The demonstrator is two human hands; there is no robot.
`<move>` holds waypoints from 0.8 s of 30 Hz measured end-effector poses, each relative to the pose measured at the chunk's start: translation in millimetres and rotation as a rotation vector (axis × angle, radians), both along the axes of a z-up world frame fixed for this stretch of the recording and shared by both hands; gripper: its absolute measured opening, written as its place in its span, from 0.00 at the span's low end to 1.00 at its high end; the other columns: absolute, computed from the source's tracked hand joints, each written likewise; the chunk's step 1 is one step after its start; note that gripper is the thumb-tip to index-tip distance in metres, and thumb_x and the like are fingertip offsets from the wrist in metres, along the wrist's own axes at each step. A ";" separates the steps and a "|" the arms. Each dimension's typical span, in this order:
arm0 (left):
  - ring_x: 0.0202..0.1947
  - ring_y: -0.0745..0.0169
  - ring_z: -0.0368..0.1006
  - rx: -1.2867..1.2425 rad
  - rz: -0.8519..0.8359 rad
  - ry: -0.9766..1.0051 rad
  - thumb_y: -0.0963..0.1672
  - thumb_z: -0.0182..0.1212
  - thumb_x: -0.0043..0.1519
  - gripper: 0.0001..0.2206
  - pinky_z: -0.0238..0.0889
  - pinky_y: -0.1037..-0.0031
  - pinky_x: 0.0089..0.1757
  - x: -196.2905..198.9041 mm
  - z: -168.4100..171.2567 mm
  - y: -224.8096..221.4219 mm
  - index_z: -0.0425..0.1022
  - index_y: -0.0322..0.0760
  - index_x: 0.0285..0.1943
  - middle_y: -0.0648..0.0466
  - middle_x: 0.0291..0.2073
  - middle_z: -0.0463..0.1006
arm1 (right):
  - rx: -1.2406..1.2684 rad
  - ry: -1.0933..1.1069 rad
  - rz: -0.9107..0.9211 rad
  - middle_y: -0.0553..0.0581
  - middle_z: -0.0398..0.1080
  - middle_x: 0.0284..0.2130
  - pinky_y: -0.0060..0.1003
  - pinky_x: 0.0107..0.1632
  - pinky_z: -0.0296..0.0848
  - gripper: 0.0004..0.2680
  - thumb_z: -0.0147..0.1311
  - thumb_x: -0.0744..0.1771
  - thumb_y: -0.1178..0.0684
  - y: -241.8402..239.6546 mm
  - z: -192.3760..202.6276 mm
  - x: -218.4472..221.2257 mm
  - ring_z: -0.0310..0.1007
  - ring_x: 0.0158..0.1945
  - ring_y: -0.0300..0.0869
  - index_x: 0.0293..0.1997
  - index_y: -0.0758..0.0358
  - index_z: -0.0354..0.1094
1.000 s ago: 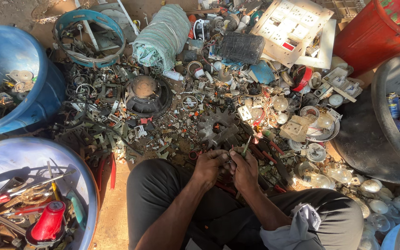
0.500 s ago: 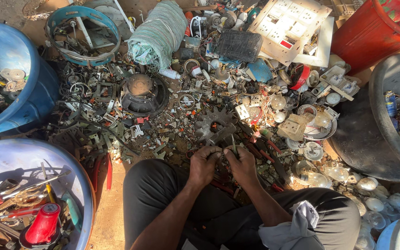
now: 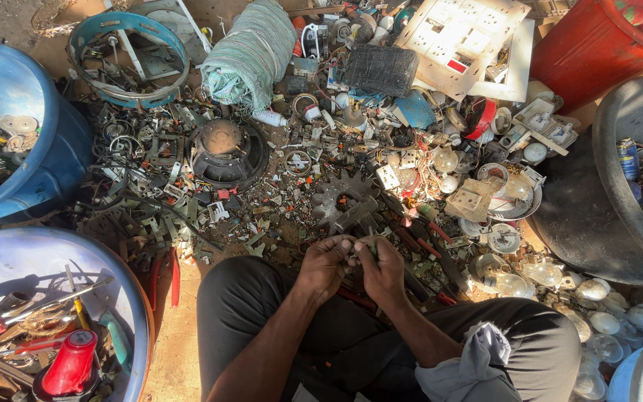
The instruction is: The person sits on the ground amidst a large pile of electronic waste and scrap metal. They use a hammer to repeatedly strike a metal gear-like object, attempting to break it apart or remove attached components. The person also uses a screwdriver to pry at parts of the gear and picks up small metal pieces from the surrounding debris.
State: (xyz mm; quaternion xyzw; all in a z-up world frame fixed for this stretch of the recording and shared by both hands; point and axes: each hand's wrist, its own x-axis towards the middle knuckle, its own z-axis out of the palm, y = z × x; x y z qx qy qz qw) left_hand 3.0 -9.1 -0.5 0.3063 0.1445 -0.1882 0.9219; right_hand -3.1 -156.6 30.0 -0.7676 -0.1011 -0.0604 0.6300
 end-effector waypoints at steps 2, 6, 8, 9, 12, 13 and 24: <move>0.28 0.63 0.74 0.016 0.007 -0.061 0.40 0.56 0.69 0.09 0.71 0.73 0.31 -2.1 5.9 -4.1 0.76 0.23 0.52 0.49 0.32 0.79 | 0.315 0.440 -0.093 0.54 0.69 0.23 0.31 0.22 0.60 0.07 0.51 0.72 0.54 0.9 -4.6 0.1 0.63 0.21 0.34 0.42 0.66 0.72; 0.23 0.60 0.76 0.062 0.014 -0.091 0.40 0.55 0.68 0.10 0.72 0.70 0.26 -5.1 15.1 -8.9 0.77 0.25 0.50 0.50 0.26 0.78 | 0.710 0.682 -0.149 0.55 0.70 0.23 0.32 0.21 0.62 0.04 0.53 0.70 0.56 2.1 -8.6 5.4 0.65 0.20 0.36 0.40 0.65 0.70; 0.24 0.62 0.75 0.195 0.005 -0.100 0.40 0.55 0.68 0.09 0.70 0.72 0.27 -3.7 15.3 -8.3 0.78 0.25 0.50 0.50 0.27 0.79 | 0.764 0.737 -0.176 0.55 0.70 0.22 0.33 0.20 0.62 0.04 0.53 0.69 0.56 1.8 -8.0 6.2 0.65 0.19 0.37 0.40 0.65 0.70; 0.25 0.65 0.74 0.316 0.004 -0.114 0.39 0.56 0.69 0.09 0.68 0.74 0.27 -1.4 14.3 -7.9 0.80 0.25 0.51 0.50 0.29 0.80 | 0.486 0.438 -0.125 0.54 0.70 0.25 0.31 0.22 0.66 0.05 0.52 0.71 0.55 1.0 -7.3 6.5 0.68 0.22 0.36 0.39 0.63 0.69; 0.26 0.68 0.72 0.327 0.044 -0.030 0.39 0.57 0.69 0.08 0.68 0.76 0.28 3.3 8.3 -6.6 0.80 0.25 0.51 0.52 0.30 0.80 | -0.166 -0.262 0.020 0.54 0.70 0.31 0.28 0.28 0.73 0.08 0.50 0.74 0.52 -2.2 -6.7 6.5 0.73 0.29 0.35 0.40 0.62 0.67; 0.25 0.68 0.72 0.274 0.064 0.024 0.39 0.57 0.69 0.08 0.69 0.76 0.28 1.1 5.8 -5.0 0.79 0.25 0.50 0.52 0.30 0.80 | -0.255 -0.364 0.052 0.55 0.70 0.32 0.27 0.28 0.72 0.08 0.50 0.75 0.52 -2.5 -7.8 4.1 0.73 0.30 0.35 0.42 0.64 0.67; 0.25 0.68 0.71 0.064 0.150 0.033 0.38 0.57 0.68 0.06 0.65 0.76 0.28 -2.9 6.2 -9.1 0.78 0.27 0.48 0.52 0.30 0.79 | -0.163 -0.012 -0.101 0.50 0.68 0.24 0.29 0.23 0.60 0.08 0.51 0.72 0.52 2.1 -11.5 2.7 0.61 0.21 0.32 0.37 0.64 0.67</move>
